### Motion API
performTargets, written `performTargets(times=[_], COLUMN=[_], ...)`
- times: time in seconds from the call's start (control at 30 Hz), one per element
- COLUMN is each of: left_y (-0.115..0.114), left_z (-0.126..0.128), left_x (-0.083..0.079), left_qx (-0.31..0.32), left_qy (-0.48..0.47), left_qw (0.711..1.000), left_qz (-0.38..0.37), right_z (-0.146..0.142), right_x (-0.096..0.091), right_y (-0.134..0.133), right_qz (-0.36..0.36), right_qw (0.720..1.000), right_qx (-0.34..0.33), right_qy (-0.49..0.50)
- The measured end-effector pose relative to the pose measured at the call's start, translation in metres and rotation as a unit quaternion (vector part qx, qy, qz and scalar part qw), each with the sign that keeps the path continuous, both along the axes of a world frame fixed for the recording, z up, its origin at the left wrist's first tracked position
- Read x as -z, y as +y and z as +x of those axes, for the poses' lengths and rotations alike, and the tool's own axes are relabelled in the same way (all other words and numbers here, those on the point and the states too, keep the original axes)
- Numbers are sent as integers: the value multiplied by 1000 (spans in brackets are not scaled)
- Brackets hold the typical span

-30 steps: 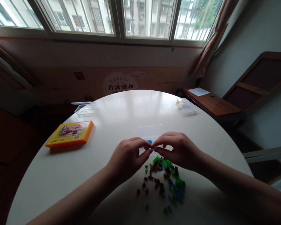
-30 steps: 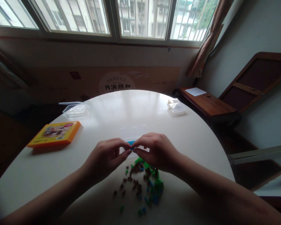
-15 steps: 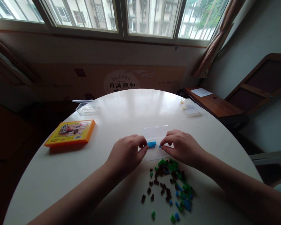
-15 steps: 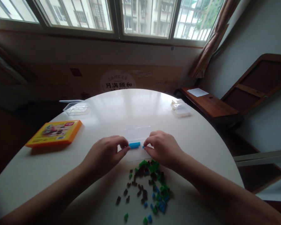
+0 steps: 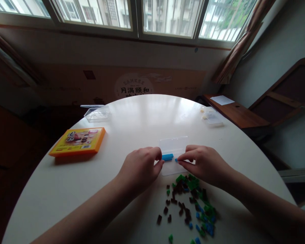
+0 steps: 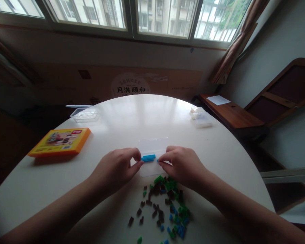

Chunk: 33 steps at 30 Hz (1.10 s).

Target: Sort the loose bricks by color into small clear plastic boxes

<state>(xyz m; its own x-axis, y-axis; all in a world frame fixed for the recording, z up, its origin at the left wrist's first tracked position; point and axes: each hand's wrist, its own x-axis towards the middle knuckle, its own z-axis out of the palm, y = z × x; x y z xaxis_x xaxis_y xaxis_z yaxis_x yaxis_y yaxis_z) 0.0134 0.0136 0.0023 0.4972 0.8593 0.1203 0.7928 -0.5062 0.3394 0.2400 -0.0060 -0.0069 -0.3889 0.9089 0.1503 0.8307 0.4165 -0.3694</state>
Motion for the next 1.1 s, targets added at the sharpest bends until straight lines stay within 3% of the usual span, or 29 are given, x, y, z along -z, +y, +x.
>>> performTargets(times=[1.1], left_y=[-1], left_z=[0], left_x=[1], left_qx=[-11], left_qy=[11], left_qw=[1000], left_qz=[-14], right_z=[-11], right_x=[9], right_y=[1], right_qz=[13], right_qw=[1000], right_qx=[22], right_qy=[3])
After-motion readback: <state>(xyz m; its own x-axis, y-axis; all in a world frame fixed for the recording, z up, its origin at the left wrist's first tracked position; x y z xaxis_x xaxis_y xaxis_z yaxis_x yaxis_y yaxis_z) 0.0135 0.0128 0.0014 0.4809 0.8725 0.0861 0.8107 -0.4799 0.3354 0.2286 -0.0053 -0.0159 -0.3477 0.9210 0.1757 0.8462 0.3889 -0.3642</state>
